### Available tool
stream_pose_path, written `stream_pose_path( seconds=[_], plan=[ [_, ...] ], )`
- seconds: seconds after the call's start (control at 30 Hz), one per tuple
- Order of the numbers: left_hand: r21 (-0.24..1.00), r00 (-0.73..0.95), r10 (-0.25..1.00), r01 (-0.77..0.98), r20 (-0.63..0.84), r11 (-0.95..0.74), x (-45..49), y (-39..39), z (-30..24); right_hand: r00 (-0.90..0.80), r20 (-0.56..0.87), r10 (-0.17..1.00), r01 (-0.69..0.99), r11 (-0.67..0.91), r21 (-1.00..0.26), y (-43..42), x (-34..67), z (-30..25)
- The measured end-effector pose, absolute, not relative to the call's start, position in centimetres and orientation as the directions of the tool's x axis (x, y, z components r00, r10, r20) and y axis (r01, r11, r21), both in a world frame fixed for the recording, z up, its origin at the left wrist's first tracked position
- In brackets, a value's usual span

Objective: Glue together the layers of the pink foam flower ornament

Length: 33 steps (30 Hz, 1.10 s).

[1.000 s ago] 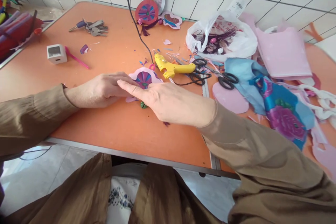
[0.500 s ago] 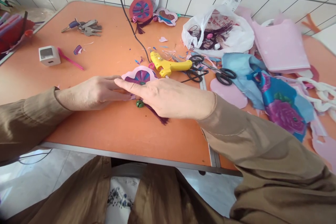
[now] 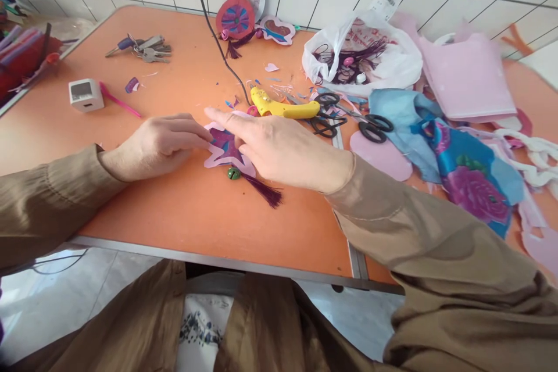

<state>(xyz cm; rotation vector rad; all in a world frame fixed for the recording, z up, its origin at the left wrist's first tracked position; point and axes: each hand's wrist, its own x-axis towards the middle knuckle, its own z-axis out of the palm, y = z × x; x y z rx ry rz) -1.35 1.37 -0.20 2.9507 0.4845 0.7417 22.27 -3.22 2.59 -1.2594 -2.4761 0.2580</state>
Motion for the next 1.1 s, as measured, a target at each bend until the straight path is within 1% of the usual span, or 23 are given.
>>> stream_pose_path(
  seconds=[0.07, 0.13, 0.2, 0.27, 0.4, 0.5, 0.57, 0.67, 0.77, 0.83, 0.97, 1.03, 1.1],
  plan=[
    [0.149, 0.753, 0.409, 0.391, 0.515, -0.908, -1.4, 1.4, -0.4, -0.567, 0.184, 0.803, 0.760, 0.596, -0.259, -2.9, 22.2, 2.6],
    [0.187, 0.685, 0.508, 0.490, 0.522, -0.852, -1.4, 1.5, -0.6, -0.541, 0.187, 0.820, 0.786, 0.572, -0.236, -2.5, 22.2, 2.3],
    [0.220, 0.660, 0.590, 0.559, 0.466, -0.799, -1.2, 1.6, -0.6, -0.525, 0.180, 0.832, 0.796, 0.555, -0.240, -2.2, 22.2, 1.9],
    [0.237, 0.649, 0.644, 0.606, 0.405, -0.760, -0.9, 1.8, -0.7, -0.525, 0.189, 0.830, 0.785, 0.558, -0.270, -1.9, 22.2, 1.5],
    [0.264, 0.583, 0.730, 0.686, 0.356, -0.677, 0.5, 2.0, -0.7, -0.526, 0.266, 0.808, 0.740, 0.589, -0.324, -1.6, 22.4, 0.8],
    [0.228, 0.576, 0.761, 0.731, 0.300, -0.643, 1.8, 2.0, -0.7, -0.524, 0.284, 0.803, 0.735, 0.595, -0.325, -1.4, 22.4, 0.8],
    [0.239, 0.551, 0.792, 0.758, 0.263, -0.607, 2.5, 1.9, -0.5, -0.523, 0.278, 0.806, 0.738, 0.591, -0.326, -1.4, 22.3, 0.9],
    [0.314, 0.514, 0.833, 0.772, 0.203, -0.553, 3.0, 1.6, 0.0, -0.518, 0.265, 0.813, 0.739, 0.582, -0.340, -1.5, 22.1, 1.1],
    [0.412, 0.484, 0.870, 0.777, 0.092, -0.475, 3.1, 1.2, 0.8, -0.519, 0.258, 0.815, 0.732, 0.580, -0.358, -1.6, 22.0, 1.5],
    [0.437, 0.490, 0.871, 0.775, 0.040, -0.456, 3.0, 0.9, 1.1, -0.524, 0.250, 0.814, 0.729, 0.581, -0.362, -1.6, 21.9, 1.6],
    [0.423, 0.530, 0.844, 0.749, 0.081, -0.511, 3.1, 0.6, 1.2, -0.536, 0.226, 0.814, 0.725, 0.580, -0.371, -1.6, 21.9, 1.5],
    [0.473, 0.536, 0.839, 0.717, 0.094, -0.512, 3.2, 0.5, 1.2, -0.538, 0.223, 0.813, 0.725, 0.581, -0.371, -1.5, 21.9, 1.4],
    [0.544, 0.515, 0.852, 0.690, 0.095, -0.478, 3.4, 0.6, 1.1, -0.541, 0.210, 0.814, 0.733, 0.579, -0.358, -1.5, 21.9, 1.4]
  ],
)
